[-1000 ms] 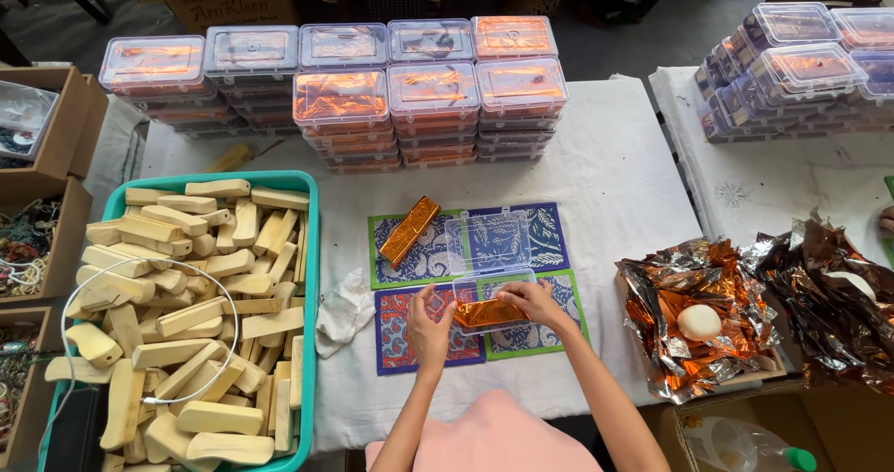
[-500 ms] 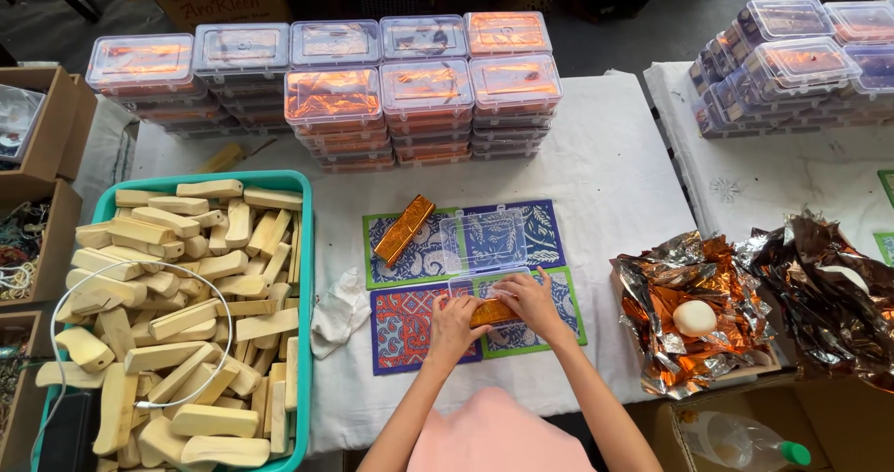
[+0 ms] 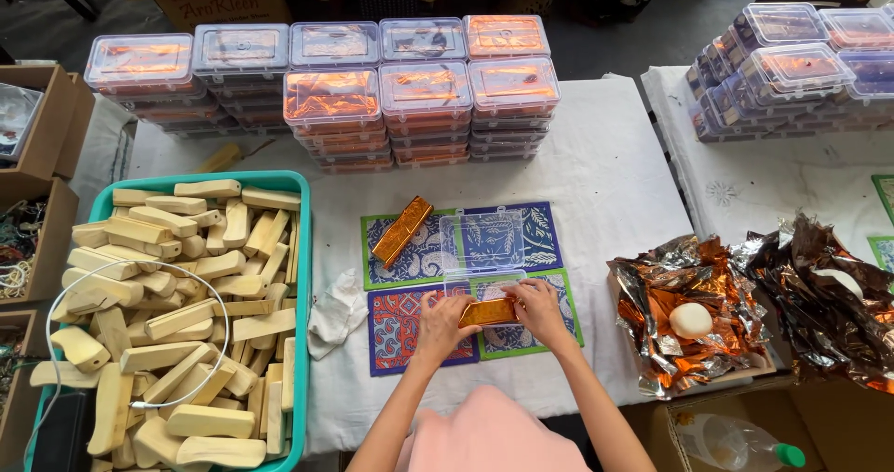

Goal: Wrapping rectangular blocks in decorative foil and organizing them into plastic containers.

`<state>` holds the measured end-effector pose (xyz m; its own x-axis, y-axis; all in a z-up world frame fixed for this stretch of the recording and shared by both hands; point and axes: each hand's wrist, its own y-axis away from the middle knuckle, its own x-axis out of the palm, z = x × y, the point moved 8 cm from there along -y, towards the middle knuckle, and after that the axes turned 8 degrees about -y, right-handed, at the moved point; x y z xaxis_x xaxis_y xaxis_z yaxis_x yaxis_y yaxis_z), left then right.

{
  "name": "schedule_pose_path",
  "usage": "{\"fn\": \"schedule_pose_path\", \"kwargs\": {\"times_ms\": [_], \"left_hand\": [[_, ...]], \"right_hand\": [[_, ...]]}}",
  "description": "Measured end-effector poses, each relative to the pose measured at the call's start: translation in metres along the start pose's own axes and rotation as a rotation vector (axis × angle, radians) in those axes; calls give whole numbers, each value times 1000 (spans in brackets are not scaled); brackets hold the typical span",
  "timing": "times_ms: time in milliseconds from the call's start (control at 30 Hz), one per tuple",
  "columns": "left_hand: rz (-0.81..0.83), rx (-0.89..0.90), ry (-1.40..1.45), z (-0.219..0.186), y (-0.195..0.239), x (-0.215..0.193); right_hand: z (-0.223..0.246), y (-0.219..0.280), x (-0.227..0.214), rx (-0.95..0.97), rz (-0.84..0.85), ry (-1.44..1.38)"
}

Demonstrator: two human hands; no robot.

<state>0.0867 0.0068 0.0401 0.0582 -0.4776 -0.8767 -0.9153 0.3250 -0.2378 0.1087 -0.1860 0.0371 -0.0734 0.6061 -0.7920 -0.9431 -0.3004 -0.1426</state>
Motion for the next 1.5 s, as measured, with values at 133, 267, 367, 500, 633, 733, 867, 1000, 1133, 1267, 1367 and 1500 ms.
{"fn": "schedule_pose_path", "kwargs": {"times_ms": [133, 267, 367, 500, 633, 733, 867, 1000, 1133, 1267, 1367, 1500], "left_hand": [[46, -32, 28, 10, 2, -3], [48, -29, 44, 10, 4, -5], [54, -15, 76, 9, -1, -7], [116, -39, 110, 13, -7, 2], [115, -82, 183, 19, -10, 13], [97, -90, 225, 19, -12, 12], [105, -116, 233, 19, -8, 9], [18, -128, 201, 21, -2, 8], [-12, -161, 150, 23, 3, 8], [6, -149, 147, 24, -2, 2], [25, -115, 149, 25, -1, 6], [-21, -76, 88, 23, 0, 3]], "right_hand": [[17, -6, -7, -11, -32, -41], [28, 0, -11, -60, -92, 31], [22, 6, -1, 9, 21, 34], [17, 19, 5, 27, 10, 88], [19, 28, -2, 79, -129, 55], [29, 35, -15, 21, -296, 95], [11, 36, -8, 228, -306, -258], [-6, 19, -1, 402, -184, -360], [24, 3, -9, -38, -299, -117], [32, 6, 3, -21, -261, 40], [39, 11, 11, 18, -102, -9], [41, 18, 14, -55, -59, 3]]}}
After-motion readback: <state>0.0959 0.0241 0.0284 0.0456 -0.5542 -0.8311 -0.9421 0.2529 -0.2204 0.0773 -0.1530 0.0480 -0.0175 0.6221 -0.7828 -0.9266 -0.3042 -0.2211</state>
